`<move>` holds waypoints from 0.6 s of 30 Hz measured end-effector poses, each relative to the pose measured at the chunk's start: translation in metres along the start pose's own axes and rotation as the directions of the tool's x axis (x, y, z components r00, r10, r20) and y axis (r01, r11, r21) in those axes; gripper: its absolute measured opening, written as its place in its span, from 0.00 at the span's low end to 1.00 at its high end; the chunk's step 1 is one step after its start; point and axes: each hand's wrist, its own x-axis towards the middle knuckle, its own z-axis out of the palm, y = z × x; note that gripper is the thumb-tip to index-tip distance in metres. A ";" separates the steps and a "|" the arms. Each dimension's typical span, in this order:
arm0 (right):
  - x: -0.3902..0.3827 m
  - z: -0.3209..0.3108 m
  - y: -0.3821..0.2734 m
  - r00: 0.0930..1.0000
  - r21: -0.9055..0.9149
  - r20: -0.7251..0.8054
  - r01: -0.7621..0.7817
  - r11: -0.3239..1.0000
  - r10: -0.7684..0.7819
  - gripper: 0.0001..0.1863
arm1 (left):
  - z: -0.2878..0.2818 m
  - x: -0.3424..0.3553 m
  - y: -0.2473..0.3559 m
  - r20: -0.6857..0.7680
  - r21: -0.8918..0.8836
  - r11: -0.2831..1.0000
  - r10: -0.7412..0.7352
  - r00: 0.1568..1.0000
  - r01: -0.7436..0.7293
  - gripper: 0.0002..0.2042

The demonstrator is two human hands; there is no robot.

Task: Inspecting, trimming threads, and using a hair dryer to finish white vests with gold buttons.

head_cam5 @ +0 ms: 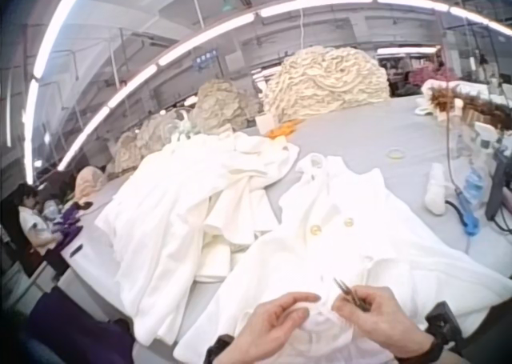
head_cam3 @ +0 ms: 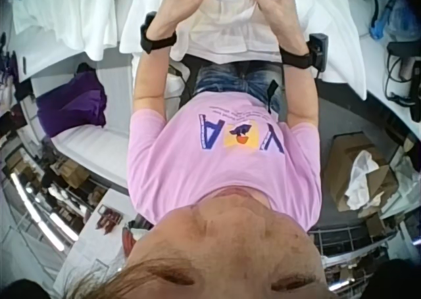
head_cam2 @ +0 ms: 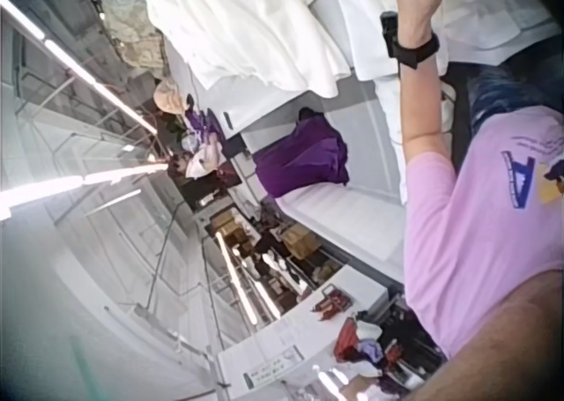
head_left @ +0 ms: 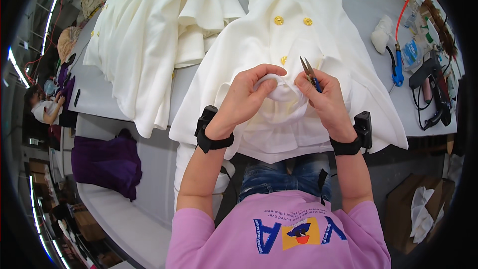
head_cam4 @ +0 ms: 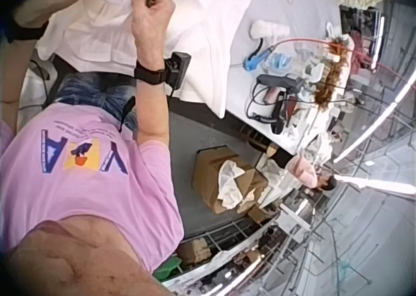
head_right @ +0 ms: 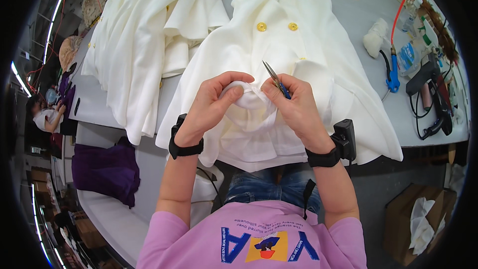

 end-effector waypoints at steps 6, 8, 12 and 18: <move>0.006 0.002 0.003 0.999 -0.044 -0.021 0.029 0.999 -0.030 0.10 | 0.003 0.002 -0.006 -0.029 -0.022 0.996 0.090 0.996 -0.091 0.11; 0.008 0.000 0.005 0.990 0.221 -0.094 -0.079 0.972 0.102 0.11 | 0.003 0.002 -0.008 -0.054 -0.021 0.994 0.105 0.993 -0.106 0.10; 0.013 -0.008 0.014 1.000 0.301 0.005 0.008 0.954 -0.010 0.13 | 0.002 0.001 -0.011 -0.096 -0.018 0.990 0.135 0.986 -0.137 0.09; 0.010 0.007 0.015 0.951 -0.199 -0.038 0.295 0.935 -0.308 0.04 | 0.006 0.001 -0.011 -0.106 -0.020 0.986 0.161 0.981 -0.164 0.09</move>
